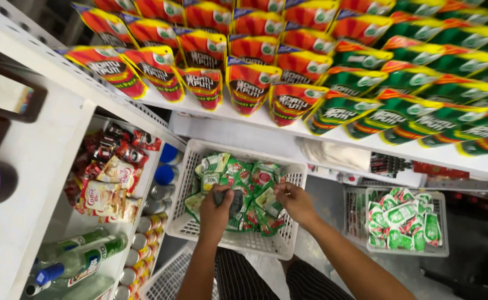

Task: Wiping tomato paste pouches with a cloth and placing them in an organized manner on a grocery store shelf.

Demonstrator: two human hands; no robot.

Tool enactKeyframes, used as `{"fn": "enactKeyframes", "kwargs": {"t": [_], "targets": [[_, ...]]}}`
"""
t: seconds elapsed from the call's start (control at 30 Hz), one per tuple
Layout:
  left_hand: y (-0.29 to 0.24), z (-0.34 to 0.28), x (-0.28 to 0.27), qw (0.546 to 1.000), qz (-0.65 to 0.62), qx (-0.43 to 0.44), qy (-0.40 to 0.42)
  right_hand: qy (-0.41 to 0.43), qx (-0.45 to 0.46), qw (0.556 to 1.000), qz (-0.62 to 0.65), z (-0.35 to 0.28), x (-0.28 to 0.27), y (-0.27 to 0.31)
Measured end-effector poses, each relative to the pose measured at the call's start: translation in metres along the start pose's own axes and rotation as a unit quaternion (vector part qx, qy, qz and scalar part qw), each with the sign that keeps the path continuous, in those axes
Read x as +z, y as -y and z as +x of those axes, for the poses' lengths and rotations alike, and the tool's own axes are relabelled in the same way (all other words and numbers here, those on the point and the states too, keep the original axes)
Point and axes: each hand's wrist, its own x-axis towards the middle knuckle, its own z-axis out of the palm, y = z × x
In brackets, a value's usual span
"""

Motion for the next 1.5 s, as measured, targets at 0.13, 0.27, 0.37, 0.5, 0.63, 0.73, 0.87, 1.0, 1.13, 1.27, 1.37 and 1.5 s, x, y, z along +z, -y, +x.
{"fn": "enactKeyframes", "kwargs": {"t": [0.13, 0.27, 0.37, 0.5, 0.63, 0.73, 0.87, 1.0, 1.13, 1.27, 1.37, 1.5], "targets": [[0.104, 0.022, 0.041, 0.996, 0.065, -0.052, 0.031, -0.005, 0.048, 0.998, -0.051, 0.009, 0.014, -0.039], [0.158, 0.044, 0.078, 0.981, 0.125, -0.132, 0.065, -0.015, 0.115, 0.986, -0.122, 0.016, 0.025, -0.060], [0.199, 0.069, 0.109, 0.975, 0.162, -0.141, 0.062, -0.031, 0.151, 0.982, -0.105, 0.020, 0.028, -0.064], [0.234, 0.105, 0.155, 0.970, 0.215, -0.093, 0.069, -0.057, 0.188, 0.978, -0.073, 0.026, 0.031, -0.076], [0.222, 0.116, 0.190, 0.978, 0.159, -0.100, 0.090, -0.057, 0.146, 0.987, -0.031, 0.027, 0.032, -0.108], [0.202, 0.111, 0.200, 0.924, 0.302, -0.182, 0.143, -0.066, 0.148, 0.986, 0.028, 0.022, 0.034, -0.118], [0.203, 0.108, 0.203, 0.911, 0.330, -0.217, 0.116, -0.051, 0.191, 0.980, 0.034, 0.008, 0.037, -0.084], [0.207, 0.106, 0.188, 0.929, 0.297, -0.192, 0.104, -0.025, 0.167, 0.982, 0.083, -0.006, 0.033, -0.094], [0.195, 0.079, 0.159, 0.940, 0.222, -0.224, 0.127, -0.023, 0.197, 0.973, 0.116, -0.025, 0.022, -0.074], [0.120, 0.029, 0.116, 0.930, -0.080, -0.309, 0.182, -0.045, 0.196, 0.971, 0.130, -0.036, 0.005, -0.038], [0.060, -0.019, 0.091, 0.929, -0.096, -0.292, 0.205, -0.022, 0.172, 0.972, 0.161, -0.044, -0.005, -0.009], [-0.024, -0.075, 0.065, 0.957, -0.011, -0.175, 0.230, 0.025, 0.121, 0.959, 0.253, -0.066, -0.017, 0.024]]}}
